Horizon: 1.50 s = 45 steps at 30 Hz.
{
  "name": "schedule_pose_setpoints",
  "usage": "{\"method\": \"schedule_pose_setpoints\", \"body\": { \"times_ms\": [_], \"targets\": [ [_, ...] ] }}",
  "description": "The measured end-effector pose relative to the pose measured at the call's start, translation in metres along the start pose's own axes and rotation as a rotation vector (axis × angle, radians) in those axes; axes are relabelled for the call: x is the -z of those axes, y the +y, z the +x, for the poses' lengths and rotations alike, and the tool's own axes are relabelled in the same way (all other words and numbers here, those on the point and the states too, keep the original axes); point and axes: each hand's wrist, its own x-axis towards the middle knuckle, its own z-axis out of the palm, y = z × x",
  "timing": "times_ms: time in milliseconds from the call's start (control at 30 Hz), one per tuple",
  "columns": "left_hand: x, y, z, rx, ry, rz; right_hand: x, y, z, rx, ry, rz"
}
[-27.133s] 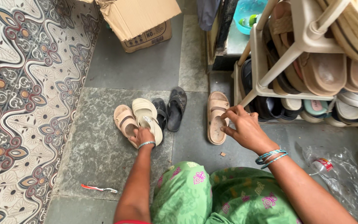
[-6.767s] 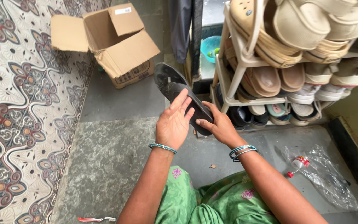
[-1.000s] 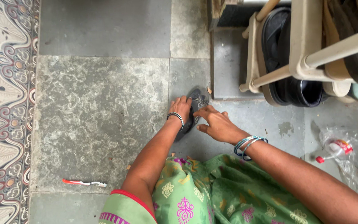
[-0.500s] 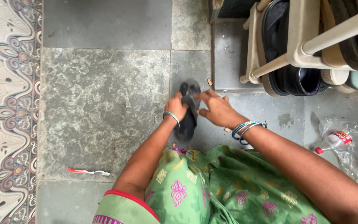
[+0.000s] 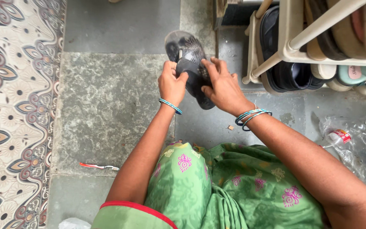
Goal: The person organizes various shoes and sandals by picking them up from the floor and placing them onto a multi-tiered shoe rack. The person handles sneakers, sandals, and clogs one at a time, arranging them on the shelves.
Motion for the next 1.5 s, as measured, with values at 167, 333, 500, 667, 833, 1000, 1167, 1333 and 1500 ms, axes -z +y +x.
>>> {"method": "schedule_pose_setpoints", "body": {
  "times_ms": [167,333,500,667,833,1000,1167,1333,1500],
  "targets": [
    [0.017,0.050,0.002,-0.152,0.052,-0.032,0.031,-0.021,0.000,0.051,0.083,0.011],
    [0.034,0.096,-0.005,-0.185,0.026,-0.130,0.056,-0.039,-0.012,0.154,0.199,0.014],
    [0.050,0.139,-0.012,-0.116,-0.017,-0.187,0.081,-0.052,-0.026,0.179,0.277,0.022],
    [0.054,0.173,-0.021,-0.132,-0.030,-0.256,0.103,-0.057,-0.038,0.216,0.373,0.048],
    [0.056,0.204,-0.027,-0.212,-0.093,-0.372,0.129,-0.061,-0.057,0.304,0.531,0.161],
    [0.056,0.238,-0.035,-0.259,-0.154,-0.491,0.162,-0.070,-0.076,0.332,0.609,0.159],
    [0.058,0.271,-0.042,-0.295,-0.193,-0.566,0.184,-0.076,-0.099,0.373,0.637,0.216],
    [0.053,0.296,-0.043,-0.288,-0.248,-0.728,0.191,-0.068,-0.111,0.374,0.674,0.401],
    [0.040,0.321,-0.036,-0.298,-0.226,-0.813,0.199,-0.056,-0.124,0.342,0.758,0.376]
  ]
}}
